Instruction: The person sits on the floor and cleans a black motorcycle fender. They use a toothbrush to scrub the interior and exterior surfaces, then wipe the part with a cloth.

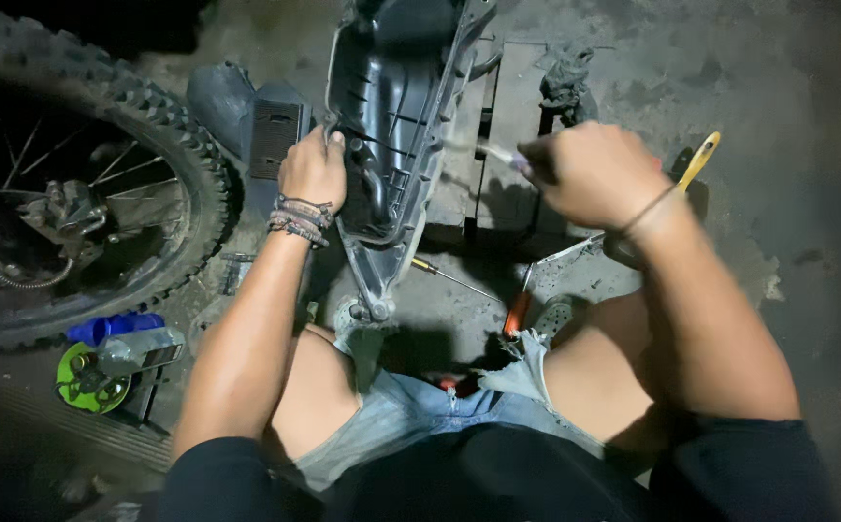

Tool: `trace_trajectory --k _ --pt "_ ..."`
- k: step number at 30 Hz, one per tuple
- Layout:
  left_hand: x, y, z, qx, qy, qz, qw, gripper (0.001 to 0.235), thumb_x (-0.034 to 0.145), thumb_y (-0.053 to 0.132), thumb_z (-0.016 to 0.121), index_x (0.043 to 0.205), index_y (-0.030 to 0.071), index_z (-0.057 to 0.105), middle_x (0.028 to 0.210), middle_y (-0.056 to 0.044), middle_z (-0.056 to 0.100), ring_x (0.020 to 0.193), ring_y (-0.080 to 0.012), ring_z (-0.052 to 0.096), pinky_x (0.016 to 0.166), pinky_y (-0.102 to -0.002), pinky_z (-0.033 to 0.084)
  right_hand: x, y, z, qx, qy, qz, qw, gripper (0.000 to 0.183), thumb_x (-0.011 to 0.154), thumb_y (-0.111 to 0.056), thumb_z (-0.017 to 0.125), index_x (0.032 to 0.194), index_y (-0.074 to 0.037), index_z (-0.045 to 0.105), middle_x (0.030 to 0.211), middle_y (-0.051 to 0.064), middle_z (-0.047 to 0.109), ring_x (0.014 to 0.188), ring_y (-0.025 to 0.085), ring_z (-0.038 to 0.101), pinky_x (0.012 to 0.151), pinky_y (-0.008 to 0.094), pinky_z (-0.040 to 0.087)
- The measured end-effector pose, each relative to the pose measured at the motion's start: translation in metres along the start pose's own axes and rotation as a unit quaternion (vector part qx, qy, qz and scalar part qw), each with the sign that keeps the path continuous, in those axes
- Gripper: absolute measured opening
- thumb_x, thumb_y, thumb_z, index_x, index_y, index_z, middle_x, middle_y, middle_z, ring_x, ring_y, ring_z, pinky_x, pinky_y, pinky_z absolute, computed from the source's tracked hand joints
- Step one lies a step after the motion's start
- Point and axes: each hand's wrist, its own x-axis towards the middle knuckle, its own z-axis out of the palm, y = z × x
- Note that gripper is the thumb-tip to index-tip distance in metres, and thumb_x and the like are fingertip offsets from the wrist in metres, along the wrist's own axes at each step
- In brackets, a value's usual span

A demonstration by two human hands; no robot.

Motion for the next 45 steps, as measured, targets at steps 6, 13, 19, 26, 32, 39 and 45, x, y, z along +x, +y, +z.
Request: trace_trajectory --k 6,13,19,26,32,39,45 --pt "0.022 -0.032 0.021 0.012 -0.004 0.004 1.000 0.050 0.107 0.040 0.044 0.130 0.001 0.066 0.115 -0.029 0.071 0.114 -0.0510 0.064 0.097 -0.064 0.048 -0.004 -0.002 0.011 0.146 0.111 -0.086 0.979 0.039 0.092 -0.014 0.062 0.128 -0.006 0.073 0.099 0.024 0.076 0.095 0.051 0.070 0.083 0.059 0.054" --pt "0.029 -0.040 0.028 0.003 -0.015 -0.024 1.000 0.051 0.106 0.041 0.044 0.127 0.000 0.067 0.115 -0.028 0.071 0.116 -0.0500 0.064 0.099 -0.062 0.047 -0.003 -0.004 0.017 0.121 -0.056 -0.113 0.985 0.069 0.078 0.004 0.063 0.144 -0.012 0.058 0.119 0.021 0.073 0.112 0.047 0.067 0.100 0.058 0.052" --pt "0.024 -0.043 0.023 0.001 -0.031 -0.017 0.999 0.046 0.105 0.038 0.044 0.122 0.004 0.069 0.114 -0.027 0.072 0.115 -0.0509 0.063 0.099 -0.064 0.047 -0.003 -0.015 0.025 0.138 -0.018 -0.114 0.984 0.067 0.083 -0.001 0.060 0.147 -0.021 0.059 0.108 0.022 0.076 0.106 0.048 0.069 0.093 0.057 0.054" --pt "0.024 -0.028 0.016 -0.012 -0.014 -0.003 1.000 0.045 0.106 0.035 0.043 0.117 0.000 0.070 0.110 -0.031 0.071 0.112 -0.0547 0.063 0.097 -0.065 0.047 0.004 -0.010 0.024 0.080 0.053 -0.104 0.990 0.058 0.087 -0.017 0.065 0.144 -0.025 0.064 0.103 0.018 0.078 0.092 0.046 0.074 0.080 0.057 0.058" --pt "0.028 -0.039 0.022 -0.001 -0.012 -0.024 1.000 0.042 0.106 0.038 0.044 0.110 0.006 0.072 0.107 -0.028 0.072 0.111 -0.0522 0.064 0.095 -0.064 0.048 -0.007 -0.031 0.039 -0.040 0.041 -0.107 0.993 0.058 0.085 -0.031 0.061 0.143 -0.033 0.061 0.097 0.011 0.076 0.082 0.040 0.076 0.071 0.056 0.063" --pt "0.023 -0.027 0.018 -0.013 -0.016 -0.028 0.999 0.050 0.106 0.039 0.043 0.124 -0.001 0.068 0.114 -0.031 0.071 0.113 -0.0534 0.064 0.098 -0.063 0.048 -0.009 -0.042 0.032 0.042 0.069 -0.094 0.992 0.052 0.085 -0.027 0.063 0.137 -0.026 0.067 0.104 0.016 0.076 0.087 0.047 0.074 0.078 0.059 0.060" --pt "0.025 -0.027 0.021 0.005 -0.017 -0.041 0.999 0.048 0.106 0.043 0.042 0.121 0.007 0.069 0.111 -0.025 0.073 0.113 -0.0500 0.065 0.098 -0.061 0.049 -0.026 -0.034 -0.014 0.150 -0.018 -0.112 0.982 0.040 0.084 -0.015 0.062 0.121 -0.009 0.075 0.103 0.025 0.077 0.097 0.054 0.070 0.087 0.063 0.055"
